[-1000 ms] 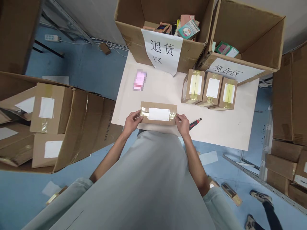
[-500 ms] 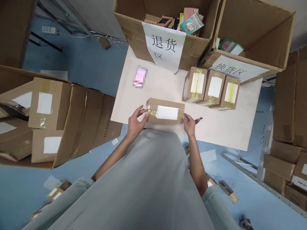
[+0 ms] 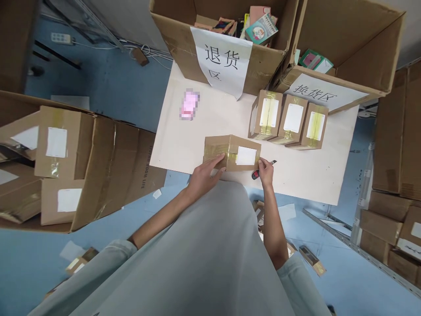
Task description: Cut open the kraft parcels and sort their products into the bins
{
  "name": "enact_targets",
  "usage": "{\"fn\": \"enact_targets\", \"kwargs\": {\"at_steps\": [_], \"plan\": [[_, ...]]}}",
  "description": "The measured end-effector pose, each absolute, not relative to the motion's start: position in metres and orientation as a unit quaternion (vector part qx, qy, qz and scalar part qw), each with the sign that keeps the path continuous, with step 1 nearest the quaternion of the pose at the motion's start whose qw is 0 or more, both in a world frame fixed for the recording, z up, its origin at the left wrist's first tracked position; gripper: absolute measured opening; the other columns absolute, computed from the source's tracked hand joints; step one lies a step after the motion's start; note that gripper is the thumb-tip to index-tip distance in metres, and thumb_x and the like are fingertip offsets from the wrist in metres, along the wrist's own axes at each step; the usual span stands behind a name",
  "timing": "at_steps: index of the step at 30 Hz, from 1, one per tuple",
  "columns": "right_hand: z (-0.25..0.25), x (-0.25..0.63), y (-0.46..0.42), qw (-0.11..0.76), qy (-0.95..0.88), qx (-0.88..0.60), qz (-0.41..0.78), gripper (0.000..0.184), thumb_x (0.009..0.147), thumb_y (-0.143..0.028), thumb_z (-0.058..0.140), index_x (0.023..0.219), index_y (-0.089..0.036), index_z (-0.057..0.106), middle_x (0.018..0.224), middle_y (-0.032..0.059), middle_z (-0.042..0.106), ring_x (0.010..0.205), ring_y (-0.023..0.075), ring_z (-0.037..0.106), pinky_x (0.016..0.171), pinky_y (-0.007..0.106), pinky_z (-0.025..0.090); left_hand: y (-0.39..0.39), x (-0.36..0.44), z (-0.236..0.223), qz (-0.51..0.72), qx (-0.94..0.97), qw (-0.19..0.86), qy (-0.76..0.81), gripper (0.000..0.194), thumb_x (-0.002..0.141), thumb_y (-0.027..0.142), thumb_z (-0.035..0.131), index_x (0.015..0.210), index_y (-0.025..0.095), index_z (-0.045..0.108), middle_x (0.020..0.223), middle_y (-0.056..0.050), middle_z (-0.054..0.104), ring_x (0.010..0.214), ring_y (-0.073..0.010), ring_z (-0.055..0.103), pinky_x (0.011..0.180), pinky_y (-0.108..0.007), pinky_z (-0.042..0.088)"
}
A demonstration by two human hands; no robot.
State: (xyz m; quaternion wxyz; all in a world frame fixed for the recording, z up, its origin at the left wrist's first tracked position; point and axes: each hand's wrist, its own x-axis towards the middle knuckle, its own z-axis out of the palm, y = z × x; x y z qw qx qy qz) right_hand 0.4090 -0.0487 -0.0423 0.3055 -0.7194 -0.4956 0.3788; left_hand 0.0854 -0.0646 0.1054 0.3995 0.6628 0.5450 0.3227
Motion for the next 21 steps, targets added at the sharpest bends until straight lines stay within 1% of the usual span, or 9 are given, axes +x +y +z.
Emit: {"fn": "enact_targets", "kwargs": {"at_steps": [3, 5, 8, 11, 14, 18, 21], "plan": [[-0.032, 0.401, -0.047, 0.308, -0.455, -0.732, 0.402, 0.066, 0.097, -0.074, 0.062, 0.12, -0.016, 0.084, 0.124, 0.018, 0.086, 0.114, 0.0364, 0.078, 0.109, 0.057, 0.062, -0.06, 0.074, 0.103, 0.323, 0.628, 0.391, 0.59, 0.039, 0.112, 0.046, 0.067, 0.146, 0.03, 0.077, 0.149, -0.006, 0.079, 0.14, -0.0312, 0.076, 0.125, -0.05, 0.06], [-0.025, 0.395, -0.046, 0.31, -0.453, -0.727, 0.411, 0.065, 0.095, -0.074, 0.066, 0.119, -0.017, 0.084, 0.123, 0.0181, 0.086, 0.113, 0.036, 0.079, 0.109, 0.056, 0.063, -0.058, 0.064, 0.1, 0.317, 0.604, 0.38, 0.625, 0.036, 0.111, 0.05, 0.07, 0.138, 0.03, 0.081, 0.14, -0.006, 0.083, 0.132, -0.0327, 0.079, 0.119, -0.049, 0.062], [-0.017, 0.383, -0.043, 0.317, -0.463, -0.713, 0.421, 0.063, 0.092, -0.075, 0.07, 0.117, -0.019, 0.084, 0.123, 0.0172, 0.086, 0.114, 0.0369, 0.081, 0.111, 0.058, 0.063, -0.054, 0.047, 0.091, 0.304, 0.573, 0.352, 0.675, 0.034, 0.109, 0.053, 0.072, 0.129, 0.029, 0.084, 0.128, -0.007, 0.087, 0.122, -0.0344, 0.082, 0.114, -0.048, 0.063], [-0.011, 0.364, -0.04, 0.314, -0.481, -0.697, 0.428, 0.063, 0.093, -0.077, 0.07, 0.117, -0.02, 0.085, 0.123, 0.0169, 0.086, 0.114, 0.0368, 0.081, 0.11, 0.058, 0.064, -0.051, 0.027, 0.076, 0.296, 0.53, 0.342, 0.717, 0.032, 0.107, 0.052, 0.074, 0.123, 0.027, 0.085, 0.123, -0.007, 0.087, 0.117, -0.0363, 0.083, 0.114, -0.05, 0.061], [-0.001, 0.34, -0.039, 0.302, -0.509, -0.686, 0.423, 0.062, 0.098, -0.075, 0.066, 0.119, -0.02, 0.085, 0.123, 0.0168, 0.085, 0.112, 0.0348, 0.081, 0.103, 0.053, 0.067, -0.047, 0.007, 0.055, 0.29, 0.476, 0.349, 0.753, 0.029, 0.104, 0.049, 0.076, 0.116, 0.025, 0.085, 0.117, -0.009, 0.088, 0.112, -0.0366, 0.083, 0.113, -0.052, 0.06], [0.021, 0.309, -0.039, 0.241, -0.586, -0.69, 0.349, 0.055, 0.111, -0.061, 0.052, 0.126, -0.02, 0.085, 0.12, 0.016, 0.083, 0.105, 0.0314, 0.079, 0.099, 0.049, 0.065, -0.043, -0.017, 0.029, 0.323, 0.41, 0.377, 0.765, 0.026, 0.096, 0.045, 0.08, 0.105, 0.021, 0.084, 0.109, -0.01, 0.088, 0.109, -0.0317, 0.084, 0.105, -0.043, 0.065], [0.043, 0.286, -0.039, 0.202, -0.65, -0.676, 0.283, 0.052, 0.118, -0.053, 0.046, 0.129, -0.019, 0.083, 0.118, 0.0156, 0.08, 0.106, 0.0308, 0.077, 0.098, 0.046, 0.063, -0.041, -0.036, 0.016, 0.349, 0.382, 0.388, 0.763, 0.027, 0.093, 0.042, 0.079, 0.103, 0.018, 0.083, 0.107, -0.012, 0.088, 0.108, -0.0289, 0.083, 0.104, -0.039, 0.065]]}}
